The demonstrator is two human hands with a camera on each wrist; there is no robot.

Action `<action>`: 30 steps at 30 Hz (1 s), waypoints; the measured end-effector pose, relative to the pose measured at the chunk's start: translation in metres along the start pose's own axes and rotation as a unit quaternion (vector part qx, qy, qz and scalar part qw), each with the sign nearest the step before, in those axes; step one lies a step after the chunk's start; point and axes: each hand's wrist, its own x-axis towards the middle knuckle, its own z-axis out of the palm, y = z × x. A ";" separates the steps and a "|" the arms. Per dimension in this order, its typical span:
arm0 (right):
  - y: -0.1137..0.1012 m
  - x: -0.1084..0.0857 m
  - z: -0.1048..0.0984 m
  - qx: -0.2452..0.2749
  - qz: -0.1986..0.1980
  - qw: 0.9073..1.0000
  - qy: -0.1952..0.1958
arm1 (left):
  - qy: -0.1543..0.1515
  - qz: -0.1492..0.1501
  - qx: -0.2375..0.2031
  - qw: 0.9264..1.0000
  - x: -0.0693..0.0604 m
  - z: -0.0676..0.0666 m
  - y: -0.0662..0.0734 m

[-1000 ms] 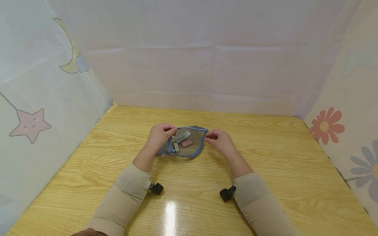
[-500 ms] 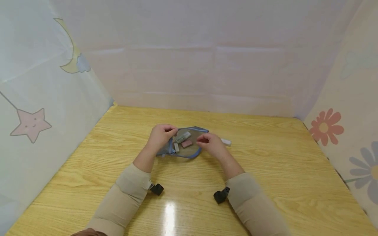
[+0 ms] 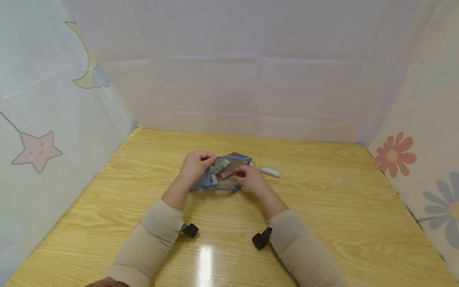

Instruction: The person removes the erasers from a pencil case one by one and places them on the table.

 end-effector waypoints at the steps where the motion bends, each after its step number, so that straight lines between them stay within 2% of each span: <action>1: 0.001 0.001 0.002 0.000 0.000 1.000 0.000 | 0.000 0.000 0.001 1.000 0.000 0.000 0.000; 13: -0.004 0.007 0.016 -0.022 -0.018 1.000 0.013 | -0.008 -0.002 -0.002 1.000 0.000 0.002 0.000; 24: -0.004 0.013 0.019 -0.038 0.003 0.999 0.014 | -0.009 0.006 0.003 1.000 -0.001 0.001 0.001; 30: -0.005 0.014 0.020 -0.043 -0.001 0.999 0.005 | -0.008 0.004 0.003 1.000 -0.002 0.000 0.002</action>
